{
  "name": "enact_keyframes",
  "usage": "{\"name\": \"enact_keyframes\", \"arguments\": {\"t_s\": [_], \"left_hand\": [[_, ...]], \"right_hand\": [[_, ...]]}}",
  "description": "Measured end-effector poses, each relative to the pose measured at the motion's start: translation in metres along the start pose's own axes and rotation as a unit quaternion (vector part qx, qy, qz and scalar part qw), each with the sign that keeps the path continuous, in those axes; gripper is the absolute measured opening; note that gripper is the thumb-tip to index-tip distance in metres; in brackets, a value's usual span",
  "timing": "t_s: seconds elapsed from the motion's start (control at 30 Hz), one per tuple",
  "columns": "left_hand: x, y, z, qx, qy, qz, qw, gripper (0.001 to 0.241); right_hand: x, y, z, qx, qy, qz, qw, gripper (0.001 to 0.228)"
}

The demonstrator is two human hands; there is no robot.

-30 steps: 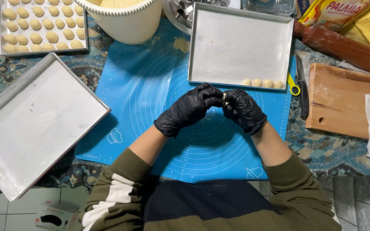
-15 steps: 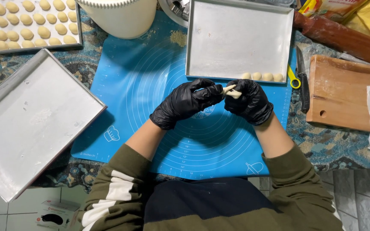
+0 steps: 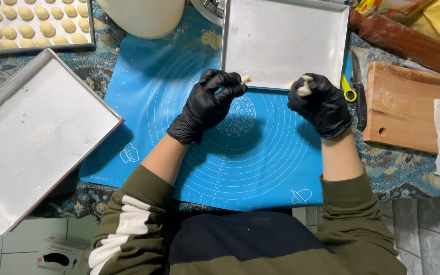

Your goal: Shaping small portions of dough into balls by rolling them between the hands and arranging them on a baking sheet.

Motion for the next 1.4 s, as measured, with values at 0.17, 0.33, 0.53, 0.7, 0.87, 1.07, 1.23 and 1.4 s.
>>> {"name": "enact_keyframes", "arguments": {"t_s": [0.17, 0.33, 0.53, 0.7, 0.87, 1.07, 1.23, 1.4], "left_hand": [[-0.002, 0.008, -0.01, 0.051, -0.064, 0.118, 0.99, 0.016], [0.0, 0.02, -0.018, 0.045, -0.003, 0.143, 0.989, 0.019], [0.008, 0.036, -0.029, 0.024, 0.065, 0.21, 0.975, 0.02], [-0.013, 0.036, -0.064, 0.0, 0.146, 0.261, 0.954, 0.022], [-0.031, 0.034, -0.09, -0.038, 0.213, 0.298, 0.93, 0.018], [-0.039, 0.034, -0.103, -0.048, 0.23, 0.312, 0.921, 0.016], [-0.041, 0.032, -0.104, -0.072, 0.225, 0.317, 0.918, 0.018], [-0.043, 0.033, -0.106, -0.06, 0.227, 0.313, 0.92, 0.017]], "right_hand": [[-0.015, -0.071, -0.005, -0.518, 0.028, -0.041, 0.854, 0.018], [-0.009, -0.071, 0.014, -0.614, 0.085, -0.055, 0.783, 0.015], [-0.007, -0.069, 0.025, -0.55, -0.041, -0.011, 0.834, 0.04], [0.001, -0.072, 0.035, -0.585, 0.1, -0.063, 0.803, 0.018], [0.005, -0.077, 0.037, -0.642, 0.197, -0.046, 0.74, 0.008], [-0.004, -0.072, 0.035, -0.603, 0.099, -0.092, 0.786, 0.022], [-0.003, -0.077, 0.038, -0.636, 0.07, -0.019, 0.768, 0.006], [0.008, -0.072, 0.052, -0.678, 0.272, -0.03, 0.682, 0.01]]}}
Point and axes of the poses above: each hand's wrist, its own x-axis towards the middle knuckle, its own y-axis out of the back of the hand, z = x × y, the point moved 5 cm from there along x, towards the middle knuckle, and after that the axes turned 3 degrees about -y, right-handed, at the moved point
